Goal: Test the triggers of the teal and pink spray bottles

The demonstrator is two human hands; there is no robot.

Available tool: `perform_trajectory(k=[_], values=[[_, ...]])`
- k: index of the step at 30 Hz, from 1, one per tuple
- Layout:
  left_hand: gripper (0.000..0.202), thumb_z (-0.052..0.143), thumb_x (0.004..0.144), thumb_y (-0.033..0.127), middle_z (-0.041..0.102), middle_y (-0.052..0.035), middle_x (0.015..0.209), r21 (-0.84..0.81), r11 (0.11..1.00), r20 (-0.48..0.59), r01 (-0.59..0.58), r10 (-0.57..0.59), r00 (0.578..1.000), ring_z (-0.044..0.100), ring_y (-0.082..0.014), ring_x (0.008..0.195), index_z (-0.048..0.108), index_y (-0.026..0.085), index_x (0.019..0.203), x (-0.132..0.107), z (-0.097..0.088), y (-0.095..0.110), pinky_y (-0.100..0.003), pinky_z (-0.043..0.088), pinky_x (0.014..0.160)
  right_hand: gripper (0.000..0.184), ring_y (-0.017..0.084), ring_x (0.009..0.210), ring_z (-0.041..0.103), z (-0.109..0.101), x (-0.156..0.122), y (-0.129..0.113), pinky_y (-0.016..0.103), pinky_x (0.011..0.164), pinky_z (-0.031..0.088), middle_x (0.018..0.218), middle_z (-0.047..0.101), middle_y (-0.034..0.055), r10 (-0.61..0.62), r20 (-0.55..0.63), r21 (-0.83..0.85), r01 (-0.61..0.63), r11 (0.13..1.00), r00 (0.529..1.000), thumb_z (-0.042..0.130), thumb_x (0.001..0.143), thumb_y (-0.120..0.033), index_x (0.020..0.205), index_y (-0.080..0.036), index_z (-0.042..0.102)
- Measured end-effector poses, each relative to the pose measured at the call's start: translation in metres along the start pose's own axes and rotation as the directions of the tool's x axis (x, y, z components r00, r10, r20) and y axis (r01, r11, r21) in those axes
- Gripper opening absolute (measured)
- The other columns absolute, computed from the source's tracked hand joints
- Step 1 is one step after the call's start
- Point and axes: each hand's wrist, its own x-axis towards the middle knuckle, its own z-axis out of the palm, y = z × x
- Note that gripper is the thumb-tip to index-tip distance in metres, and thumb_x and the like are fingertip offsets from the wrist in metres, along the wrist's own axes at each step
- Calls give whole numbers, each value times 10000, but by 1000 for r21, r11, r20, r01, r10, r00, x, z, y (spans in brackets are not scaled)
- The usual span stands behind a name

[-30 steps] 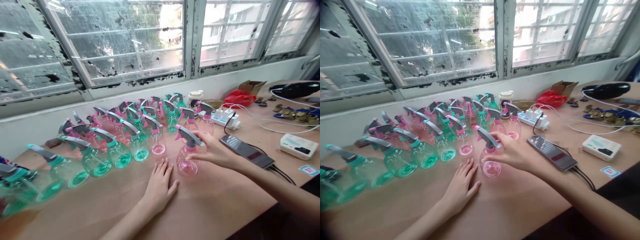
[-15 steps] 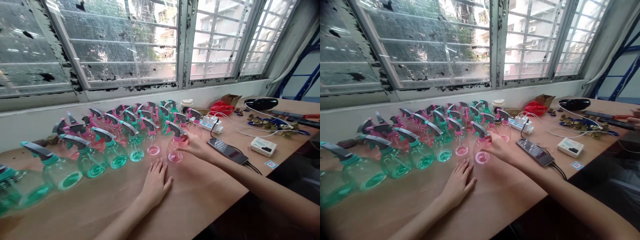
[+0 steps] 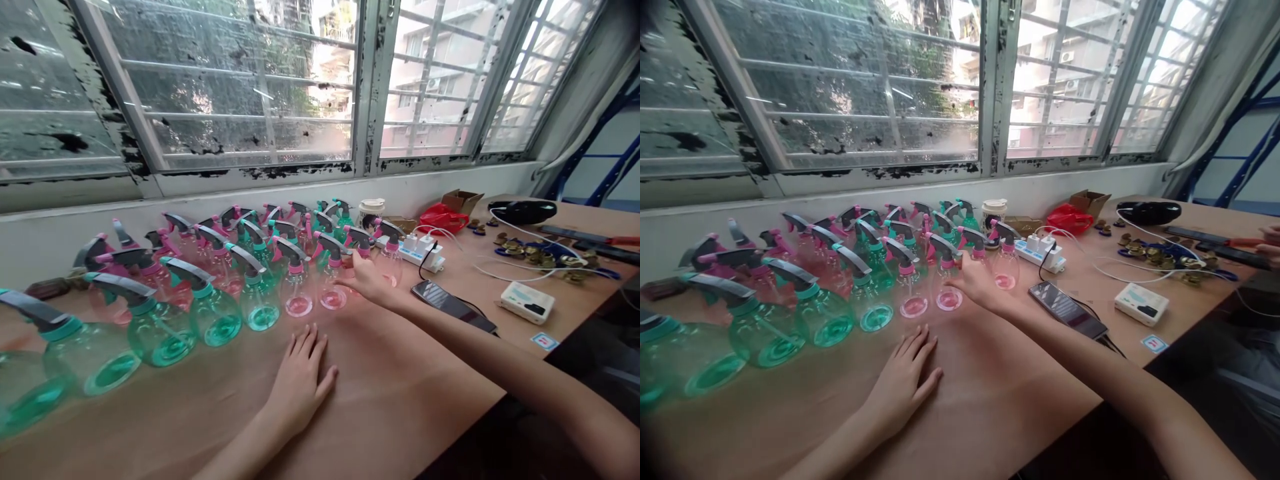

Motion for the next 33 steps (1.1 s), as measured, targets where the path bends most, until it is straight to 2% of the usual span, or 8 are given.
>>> perform_trajectory(k=[4,9,13,16,19,23,27,33], values=[[491,528,963,371,432,-192,1497,30,1000,17,-8,7,1000,400,-348,1384,536,109,1378,-1,1,-3,-565,348,1104,481,339,1076,682,6,7,2,425,844,538,1137,694,235,-15,-14,44,15,999,1000,787,774,-263,1125,-127,487],[498,513,967,412,457,-167,1486,60,997,-48,-42,45,998,440,-343,1360,540,137,1381,-3,8,-11,-548,388,1087,508,252,1163,646,1,-3,12,344,915,533,1249,658,189,-50,-61,112,56,992,997,772,791,-261,1203,-133,505],[507,513,969,423,454,-148,1493,111,990,-78,-83,92,993,447,-337,1357,521,152,1398,-4,11,-15,-531,413,1076,234,197,883,719,-24,-19,30,293,736,562,995,744,81,-15,-113,135,30,990,993,666,874,-375,989,-173,640],[503,514,973,416,451,-138,1496,156,982,-102,-109,125,987,463,-332,1347,507,162,1407,-4,10,-18,-523,441,1057,294,206,751,703,-41,-22,49,331,680,545,937,743,88,79,-216,108,-57,993,973,626,877,-461,910,-171,663],[543,533,964,426,440,-127,1504,179,976,-135,-123,148,980,479,-329,1334,458,180,1442,-5,11,-21,-506,468,1037,436,228,713,695,-47,-15,63,385,703,537,1039,736,130,141,-265,68,-127,989,954,640,839,-541,1044,-157,664],[598,539,954,446,430,-137,1508,198,972,-136,-127,155,978,501,-336,1316,396,195,1478,-6,12,-23,-511,490,1010,619,302,916,715,-36,-2,67,434,836,527,1187,700,166,131,-218,28,-128,991,967,683,790,-580,1230,-149,615],[601,541,950,455,441,-129,1504,205,973,-134,-109,138,981,512,-337,1306,384,220,1481,-6,10,-21,-499,502,1001,584,327,1164,633,-24,4,65,440,948,488,1281,659,148,90,-163,10,-89,996,983,694,804,-534,1258,-179,599],[571,538,956,433,472,-126,1486,163,982,-139,-95,118,983,526,-346,1292,392,228,1468,-4,9,-22,-517,502,996,544,320,1141,641,-30,-12,65,447,924,497,1232,678,134,86,-133,-12,-89,996,987,682,815,-532,1217,-176,597]])
